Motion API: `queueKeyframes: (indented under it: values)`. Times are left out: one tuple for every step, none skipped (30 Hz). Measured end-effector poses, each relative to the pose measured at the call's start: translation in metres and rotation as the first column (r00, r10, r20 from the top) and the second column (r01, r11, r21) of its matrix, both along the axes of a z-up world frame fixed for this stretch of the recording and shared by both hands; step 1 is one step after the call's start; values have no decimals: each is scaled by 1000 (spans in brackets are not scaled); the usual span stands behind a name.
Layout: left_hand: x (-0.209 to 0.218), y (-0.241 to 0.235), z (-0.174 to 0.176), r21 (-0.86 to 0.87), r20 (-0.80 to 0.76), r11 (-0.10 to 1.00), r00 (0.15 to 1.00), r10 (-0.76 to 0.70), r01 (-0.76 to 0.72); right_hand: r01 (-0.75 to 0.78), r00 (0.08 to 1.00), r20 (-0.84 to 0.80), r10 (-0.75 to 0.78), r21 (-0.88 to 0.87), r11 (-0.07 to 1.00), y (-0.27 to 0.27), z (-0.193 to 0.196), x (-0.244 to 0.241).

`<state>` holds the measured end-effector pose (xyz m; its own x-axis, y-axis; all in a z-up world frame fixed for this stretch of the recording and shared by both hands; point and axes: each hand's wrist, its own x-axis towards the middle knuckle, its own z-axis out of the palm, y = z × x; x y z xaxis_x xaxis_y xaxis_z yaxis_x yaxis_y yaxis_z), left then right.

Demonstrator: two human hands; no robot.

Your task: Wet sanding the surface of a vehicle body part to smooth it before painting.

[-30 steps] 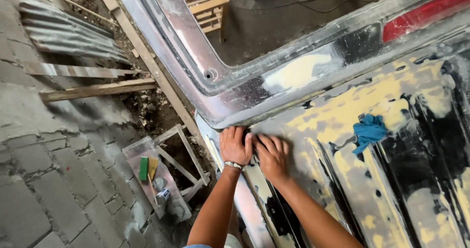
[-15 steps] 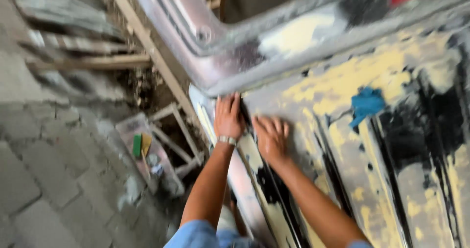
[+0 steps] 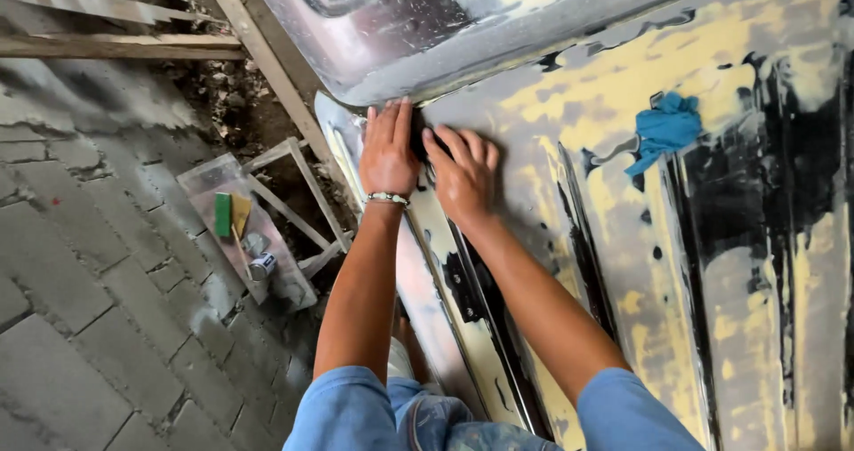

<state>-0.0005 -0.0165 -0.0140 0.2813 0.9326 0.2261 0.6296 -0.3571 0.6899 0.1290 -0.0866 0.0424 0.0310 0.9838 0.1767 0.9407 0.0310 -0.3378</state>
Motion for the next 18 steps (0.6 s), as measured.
queueKeyframes:
  values:
    - [0,0,3,1,-3,1000,1000,-1,1,1,1000,-3,-1,1,1000,-12,-1,2]
    - [-2,1,5,-9,-26,1000,1000,2,-2,-5,1000,7,5,-4,1000,-22,-3,3]
    - [-4,2,7,-18,-49,1000,999,5,-6,-11,1000,16,11,-10,1000,-33,-6,3]
    - [-5,2,5,-18,-51,1000,999,7,-8,-13,1000,14,14,-10,1000,-27,-6,1]
    - [-5,2,2,-9,-82,999,996,30,-31,-13,999,29,14,-22,1000,-21,-5,0]
    - [-4,-2,-1,-5,-112,999,992,51,-51,-12,999,45,14,-40,999,-19,-4,0]
    - [-5,-1,1,-12,-113,999,992,51,-53,-14,999,43,16,-46,999,-10,-4,-3]
    - [-2,-1,1,9,-40,998,998,57,-57,-23,999,44,25,-42,999,-2,-4,-2]
    - [1,-1,1,29,35,998,998,61,-62,-32,998,45,34,-38,999,7,-5,-1]
    - [1,-3,0,26,35,998,998,60,-60,-30,998,46,32,-41,999,-2,-3,3]
    - [-1,-4,0,9,37,999,998,50,-51,-60,997,35,62,-47,997,-10,0,6]
    - [-4,-4,-2,-7,37,999,998,44,-43,-92,995,22,93,-49,995,-16,1,8]
    - [-5,-5,-4,-7,37,999,998,45,-44,-93,995,21,94,-50,994,-20,2,10]
    - [-5,-1,-7,-24,-29,998,998,55,-56,-134,990,38,137,-69,989,-18,1,13]
    - [-4,2,-10,-40,-94,997,993,65,-69,-175,982,55,180,-88,981,-16,0,17]
    - [-6,0,-5,-53,-96,996,993,66,-71,-177,982,52,183,-101,979,-10,3,13]
    - [-8,-3,-1,-59,-27,997,998,48,-50,-193,978,58,200,-112,975,-4,4,9]
    - [-6,-2,3,-56,48,998,998,29,-26,-205,974,69,214,-117,972,5,5,8]
